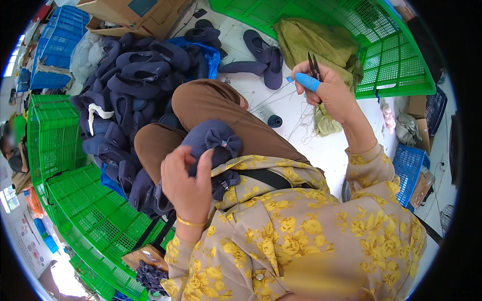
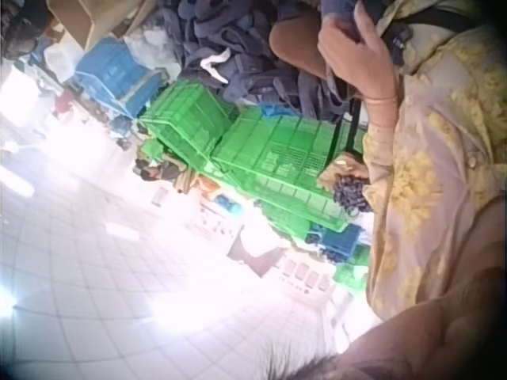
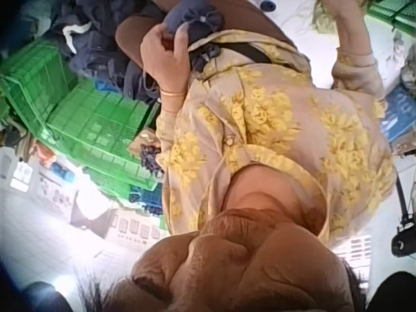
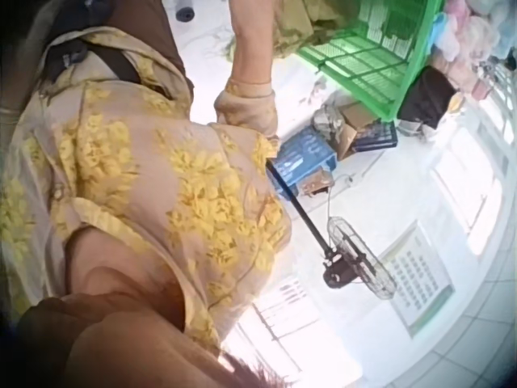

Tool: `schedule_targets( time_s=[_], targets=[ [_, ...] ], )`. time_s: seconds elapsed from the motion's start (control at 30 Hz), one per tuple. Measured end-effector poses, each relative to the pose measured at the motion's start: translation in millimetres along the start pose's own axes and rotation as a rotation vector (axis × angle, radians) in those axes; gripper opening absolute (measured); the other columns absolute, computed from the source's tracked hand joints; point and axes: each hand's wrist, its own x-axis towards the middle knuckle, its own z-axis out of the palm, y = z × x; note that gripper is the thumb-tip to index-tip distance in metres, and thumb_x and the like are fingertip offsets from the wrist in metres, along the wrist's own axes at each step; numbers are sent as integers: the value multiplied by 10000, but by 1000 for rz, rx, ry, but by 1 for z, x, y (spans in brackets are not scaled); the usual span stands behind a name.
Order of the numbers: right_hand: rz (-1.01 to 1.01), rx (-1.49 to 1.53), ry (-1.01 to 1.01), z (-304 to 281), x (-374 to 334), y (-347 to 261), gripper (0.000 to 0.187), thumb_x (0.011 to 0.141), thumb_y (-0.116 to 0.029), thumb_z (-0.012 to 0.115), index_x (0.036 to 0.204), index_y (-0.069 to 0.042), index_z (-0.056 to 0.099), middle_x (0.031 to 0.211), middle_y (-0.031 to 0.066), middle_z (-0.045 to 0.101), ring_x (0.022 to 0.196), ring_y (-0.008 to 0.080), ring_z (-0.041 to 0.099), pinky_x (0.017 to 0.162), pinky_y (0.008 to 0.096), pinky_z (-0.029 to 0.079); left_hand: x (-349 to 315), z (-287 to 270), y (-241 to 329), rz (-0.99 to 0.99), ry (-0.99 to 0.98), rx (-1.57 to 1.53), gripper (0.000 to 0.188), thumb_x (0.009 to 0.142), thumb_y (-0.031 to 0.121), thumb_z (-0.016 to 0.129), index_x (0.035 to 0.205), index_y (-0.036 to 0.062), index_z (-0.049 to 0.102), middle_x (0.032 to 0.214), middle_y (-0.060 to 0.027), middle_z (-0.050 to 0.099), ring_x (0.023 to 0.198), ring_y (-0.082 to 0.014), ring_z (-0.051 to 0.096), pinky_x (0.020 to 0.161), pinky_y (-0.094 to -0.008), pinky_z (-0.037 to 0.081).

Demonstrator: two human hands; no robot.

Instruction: The person sits on the floor and sews a dark-colored slip-on shoe using a needle and thread. They repeatedly insert the needle into the shoe's upper and pull the thread through, working on the same shoe throughout the clip.

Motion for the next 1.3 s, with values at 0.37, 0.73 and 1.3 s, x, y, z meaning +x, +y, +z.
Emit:
schedule_targets(
  time_s=[0.37,0.73,1.3],
  targets=[
    [104,300,51,-22,31,31,170,971,-189,609,1084,-66,576,806,-4,560,524,31,353,486,204,308,18,-2,-31,-306,-439,-704,86,848,-19,673,878,6,597,979,20,650,777,-41,518,726,-198,438],
    [-277,-233,-188,72,8,27,133,875,-148,681,973,-65,647,843,33,620,741,161,582,677,297,478,18,-23,-49,-473,-355,-889,109,878,-38,644,931,23,571,992,-14,640,871,-51,554,809,-196,442],
    [-482,-770,-248,73,1,58,125,893,-109,666,993,-53,616,834,108,661,732,246,648,641,334,488,13,-19,-51,-450,-318,-967,83,916,24,602,987,28,557,916,-21,624,831,-77,567,791,-219,450]
  ],
)
